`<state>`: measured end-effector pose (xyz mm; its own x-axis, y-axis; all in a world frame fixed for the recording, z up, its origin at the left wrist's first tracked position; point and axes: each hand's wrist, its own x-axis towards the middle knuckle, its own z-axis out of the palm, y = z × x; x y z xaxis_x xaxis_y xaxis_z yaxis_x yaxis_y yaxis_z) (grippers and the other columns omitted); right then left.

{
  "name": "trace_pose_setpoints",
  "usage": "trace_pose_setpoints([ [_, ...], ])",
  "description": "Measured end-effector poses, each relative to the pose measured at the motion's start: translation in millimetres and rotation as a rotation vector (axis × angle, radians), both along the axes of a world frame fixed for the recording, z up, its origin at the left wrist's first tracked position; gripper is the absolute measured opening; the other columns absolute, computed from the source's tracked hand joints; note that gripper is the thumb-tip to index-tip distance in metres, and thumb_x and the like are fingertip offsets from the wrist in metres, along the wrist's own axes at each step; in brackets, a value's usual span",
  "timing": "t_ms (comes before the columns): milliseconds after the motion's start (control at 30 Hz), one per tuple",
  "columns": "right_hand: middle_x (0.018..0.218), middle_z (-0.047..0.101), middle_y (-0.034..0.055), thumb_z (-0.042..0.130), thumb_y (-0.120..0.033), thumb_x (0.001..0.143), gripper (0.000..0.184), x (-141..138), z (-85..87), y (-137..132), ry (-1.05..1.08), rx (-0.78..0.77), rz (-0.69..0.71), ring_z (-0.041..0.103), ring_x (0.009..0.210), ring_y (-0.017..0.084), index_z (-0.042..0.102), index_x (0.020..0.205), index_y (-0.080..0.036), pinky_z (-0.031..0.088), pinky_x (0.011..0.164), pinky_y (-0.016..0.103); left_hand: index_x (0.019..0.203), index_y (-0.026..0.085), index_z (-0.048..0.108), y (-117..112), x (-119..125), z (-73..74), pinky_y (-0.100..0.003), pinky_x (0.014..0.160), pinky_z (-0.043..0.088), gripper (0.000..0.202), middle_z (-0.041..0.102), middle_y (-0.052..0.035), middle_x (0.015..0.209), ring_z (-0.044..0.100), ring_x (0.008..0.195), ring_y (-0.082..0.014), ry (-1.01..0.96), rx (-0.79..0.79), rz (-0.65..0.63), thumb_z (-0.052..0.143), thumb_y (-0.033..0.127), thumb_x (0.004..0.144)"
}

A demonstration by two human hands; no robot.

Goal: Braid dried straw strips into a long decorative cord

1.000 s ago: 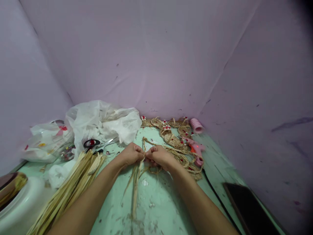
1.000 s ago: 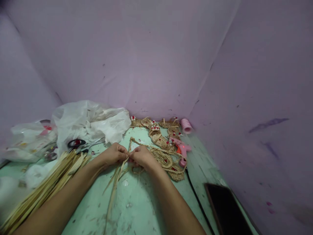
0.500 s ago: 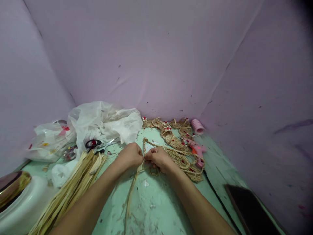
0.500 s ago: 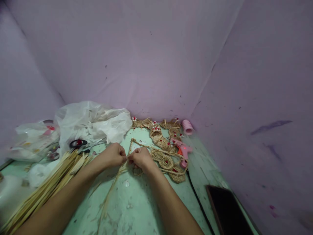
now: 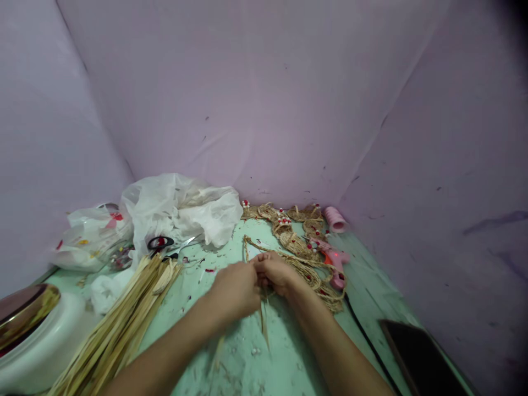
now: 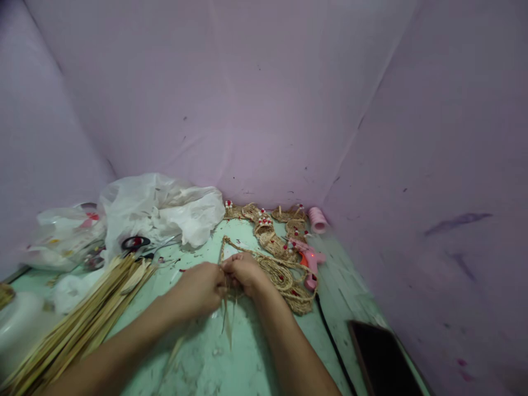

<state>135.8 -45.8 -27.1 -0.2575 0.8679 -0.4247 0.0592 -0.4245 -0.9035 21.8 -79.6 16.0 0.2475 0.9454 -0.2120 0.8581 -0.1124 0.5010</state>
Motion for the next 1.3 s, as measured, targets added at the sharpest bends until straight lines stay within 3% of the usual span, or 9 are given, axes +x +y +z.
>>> trace_pose_setpoints([
  [100,0.032,0.038,-0.0069,0.051,-0.013,0.060,0.010,2.7,-0.5,1.8,0.045,0.000,0.019,0.024,0.027,0.002,0.050,0.050,-0.012,0.015,0.031,0.017,0.055,0.013,0.058,21.4,-20.5,8.7,-0.023,0.046,0.027,0.019,0.051,-0.0023,0.049,0.041,0.043,-0.0101,-0.146,0.064,0.158,0.048,0.024,0.066],
  [200,0.032,0.038,-0.0071,0.054,-0.018,0.062,0.014,4.5,-2.6,2.5,0.055,0.032,0.041,0.023,0.028,0.002,0.050,0.049,-0.012,0.013,0.031,0.017,0.073,0.012,0.060,33.2,-25.5,2.8,-0.021,0.037,0.022,0.018,0.052,0.0007,0.050,0.034,0.033,-0.0066,-0.441,-0.189,0.365,0.046,0.020,0.065],
  [300,0.040,0.047,-0.0047,0.055,-0.019,0.062,0.013,6.1,-6.3,3.2,0.079,0.069,0.072,0.029,0.031,0.002,0.051,0.052,-0.012,0.018,0.033,0.017,0.066,0.009,0.058,34.7,-18.5,-13.4,-0.019,0.033,0.018,0.014,0.048,0.0012,0.044,0.031,0.031,-0.0048,-0.661,-0.488,0.304,0.048,0.019,0.062],
  [433,0.045,0.053,-0.0031,0.053,-0.016,0.061,0.005,8.2,-7.7,4.2,0.039,0.134,0.130,0.035,0.034,0.003,0.052,0.059,-0.012,0.022,0.035,0.016,0.056,0.008,0.054,35.5,-13.3,-29.4,-0.015,0.033,0.026,0.010,0.052,-0.0008,0.048,0.038,0.035,-0.0029,-0.822,-0.664,0.324,0.051,0.017,0.060],
  [633,0.052,0.056,-0.0012,0.051,-0.012,0.062,0.003,6.0,-7.4,4.0,-0.202,0.320,0.142,0.044,0.045,0.006,0.054,0.060,-0.012,0.032,0.044,0.016,0.046,0.012,0.049,32.8,-11.3,-30.0,-0.018,0.029,0.022,0.012,0.042,0.0023,0.034,0.033,0.027,-0.0058,-0.615,-0.448,0.372,0.048,0.013,0.058],
  [767,0.059,0.061,0.0029,0.053,-0.018,0.062,0.011,5.9,-3.1,0.6,-0.634,0.466,0.150,0.049,0.052,0.010,0.062,0.065,-0.014,0.032,0.047,0.019,0.042,0.014,0.045,28.4,-6.7,-27.6,-0.019,0.030,0.016,0.013,0.038,0.0034,0.031,0.027,0.025,-0.0050,-0.571,-0.328,0.382,0.047,0.013,0.055],
  [933,0.067,0.065,0.0082,0.055,-0.030,0.063,0.018,7.0,22.7,-12.9,-1.076,0.537,0.099,0.056,0.064,0.019,0.069,0.070,-0.020,0.032,0.054,0.026,0.038,0.014,0.041,28.5,-4.2,-30.5,-0.019,0.032,0.014,0.014,0.033,0.0048,0.028,0.023,0.027,-0.0039,-0.679,-0.272,0.367,0.045,0.010,0.051],
  [1100,0.070,0.066,0.0106,0.054,-0.027,0.063,0.019,5.9,38.0,-21.8,-1.135,0.509,0.120,0.057,0.067,0.020,0.070,0.071,-0.020,0.031,0.055,0.026,0.037,0.013,0.042,30.4,-3.4,-37.7,-0.019,0.035,0.015,0.014,0.033,0.0046,0.028,0.025,0.031,-0.0040,-0.670,-0.222,0.332,0.045,0.009,0.049],
  [1300,0.062,0.063,0.0049,0.053,-0.027,0.064,0.019,15.9,29.1,-10.3,-1.015,0.459,0.132,0.051,0.055,0.013,0.069,0.071,-0.019,0.026,0.049,0.023,0.038,0.013,0.047,34.0,-6.9,-47.0,-0.019,0.036,0.017,0.011,0.035,0.0042,0.029,0.026,0.032,-0.0045,-0.628,-0.167,0.277,0.045,0.010,0.049],
])
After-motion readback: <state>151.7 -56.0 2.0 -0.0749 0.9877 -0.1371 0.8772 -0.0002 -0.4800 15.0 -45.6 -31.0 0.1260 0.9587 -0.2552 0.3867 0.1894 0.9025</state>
